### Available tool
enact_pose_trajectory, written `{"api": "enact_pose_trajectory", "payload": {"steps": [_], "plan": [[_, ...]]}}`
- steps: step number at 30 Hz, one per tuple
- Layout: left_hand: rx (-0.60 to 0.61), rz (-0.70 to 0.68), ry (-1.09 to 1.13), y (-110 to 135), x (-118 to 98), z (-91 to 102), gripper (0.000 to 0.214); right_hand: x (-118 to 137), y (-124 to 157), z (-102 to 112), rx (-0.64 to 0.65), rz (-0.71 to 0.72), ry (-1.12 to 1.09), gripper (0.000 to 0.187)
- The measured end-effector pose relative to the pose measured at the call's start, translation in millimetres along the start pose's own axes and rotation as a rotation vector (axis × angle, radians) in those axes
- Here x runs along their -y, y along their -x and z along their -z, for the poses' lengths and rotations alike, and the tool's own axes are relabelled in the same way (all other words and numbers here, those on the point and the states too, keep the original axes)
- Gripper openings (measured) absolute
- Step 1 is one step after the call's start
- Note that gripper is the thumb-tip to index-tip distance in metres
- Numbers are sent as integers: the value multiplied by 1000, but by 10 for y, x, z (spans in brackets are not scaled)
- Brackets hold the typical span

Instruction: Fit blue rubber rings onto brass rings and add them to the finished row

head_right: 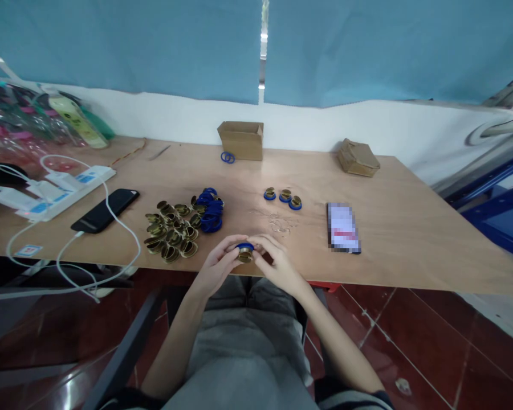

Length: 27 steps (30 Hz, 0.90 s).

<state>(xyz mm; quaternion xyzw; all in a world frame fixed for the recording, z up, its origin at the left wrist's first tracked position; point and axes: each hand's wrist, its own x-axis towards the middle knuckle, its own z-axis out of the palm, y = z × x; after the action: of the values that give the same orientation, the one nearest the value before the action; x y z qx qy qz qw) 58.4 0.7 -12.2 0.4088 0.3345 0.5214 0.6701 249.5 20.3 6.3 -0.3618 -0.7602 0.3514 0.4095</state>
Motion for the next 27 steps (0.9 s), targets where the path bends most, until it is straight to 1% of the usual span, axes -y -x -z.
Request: {"api": "enact_pose_trajectory", "payload": {"steps": [3,7,9,11,12,15,18,21,24,27], "plan": [[-11,-12,-28,-6,-6,-9,34,-40,7,-39,-37,-86,-59,29],[-46,-85,-81,-18,-26,-47,34,-52,8,-70,-77,-117,-129,31],[-54,-91,-98,-17,-37,-60,38,-64,-2,-37,-64,-147,-172,28],[-50,-82,-100,-12,-38,-62,45,-89,-18,48,-70,-212,-167,22],[-47,-79,-104,-10,-33,-61,48,-106,-27,109,-92,-247,-120,19],[-55,-102,-126,-15,-3,-63,53,-151,-54,327,-197,-330,135,15],[-85,-145,-155,-31,31,-83,53,-170,-86,491,-224,-406,337,13],[-94,-172,-186,-38,46,-107,48,-170,-131,516,-153,-429,475,19],[-87,-180,-203,-32,42,-117,42,-168,-193,446,-55,-448,599,29],[-88,-179,-212,-24,34,-116,38,-162,-258,382,-6,-483,708,28]]}}
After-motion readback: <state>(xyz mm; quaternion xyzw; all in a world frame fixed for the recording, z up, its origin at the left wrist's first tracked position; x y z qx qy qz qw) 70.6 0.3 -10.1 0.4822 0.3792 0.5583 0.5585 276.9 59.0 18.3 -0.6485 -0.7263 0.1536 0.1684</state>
